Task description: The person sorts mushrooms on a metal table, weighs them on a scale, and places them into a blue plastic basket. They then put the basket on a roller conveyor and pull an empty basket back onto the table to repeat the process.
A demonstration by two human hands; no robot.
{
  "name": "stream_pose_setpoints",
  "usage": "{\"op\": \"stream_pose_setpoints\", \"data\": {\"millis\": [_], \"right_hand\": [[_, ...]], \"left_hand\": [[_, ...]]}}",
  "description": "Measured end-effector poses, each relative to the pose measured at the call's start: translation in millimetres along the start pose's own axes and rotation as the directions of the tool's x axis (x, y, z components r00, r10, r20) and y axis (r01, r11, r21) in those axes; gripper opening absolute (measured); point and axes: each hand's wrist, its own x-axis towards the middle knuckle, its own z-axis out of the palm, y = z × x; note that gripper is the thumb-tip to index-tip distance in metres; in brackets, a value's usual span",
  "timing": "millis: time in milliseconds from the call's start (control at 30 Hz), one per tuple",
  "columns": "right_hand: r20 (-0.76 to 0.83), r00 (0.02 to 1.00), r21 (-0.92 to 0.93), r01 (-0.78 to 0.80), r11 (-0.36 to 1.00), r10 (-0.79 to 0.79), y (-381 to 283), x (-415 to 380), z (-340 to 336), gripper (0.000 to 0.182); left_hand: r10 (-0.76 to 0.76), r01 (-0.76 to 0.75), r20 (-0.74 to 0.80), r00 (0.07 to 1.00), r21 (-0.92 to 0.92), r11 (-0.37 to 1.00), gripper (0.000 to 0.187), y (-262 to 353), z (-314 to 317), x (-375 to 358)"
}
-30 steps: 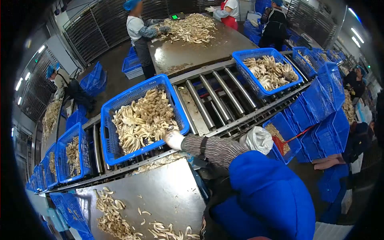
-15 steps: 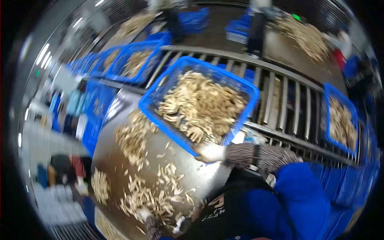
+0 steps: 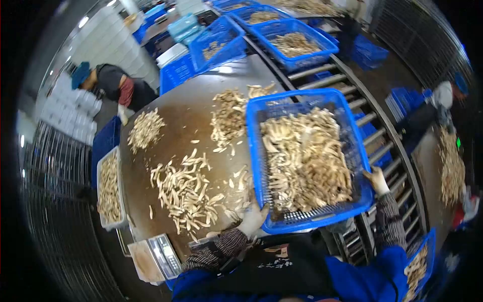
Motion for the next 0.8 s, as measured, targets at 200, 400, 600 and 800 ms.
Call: {"op": "stream_pose_setpoints", "data": {"millis": [200, 400, 600, 800], "right_hand": [[-0.091, 0.993, 0.261, 0.103, 0.96, -0.081, -63.1, -54.2, 11.0, 0.031], [0.089, 0.94, 0.064, 0.324, 0.944, -0.329, -245.3, -96.9, 152.0, 0.036], [0.44, 0.575, -0.256, 0.817, 0.517, -0.69, -313.5, -89.4, 304.5, 0.025], [0.607, 0.765, -0.088, 0.335, 0.938, -0.216, -356.5, -130.9, 458.2, 0.019]], "left_hand": [[0.184, -0.188, 0.054, 0.982, 0.086, 0.978, 0.075, -24.8, -5.7, 70.5], [0.359, -0.315, 0.012, 0.933, 0.504, 0.804, 0.055, -60.1, 15.6, 86.1], [0.391, -0.38, -0.038, 0.92, 0.164, 0.91, 0.055, -92.3, 1.1, 7.8], [0.025, -0.025, -0.102, 0.994, 0.009, 1.0, 0.038, -101.1, -15.5, -7.0]]}}
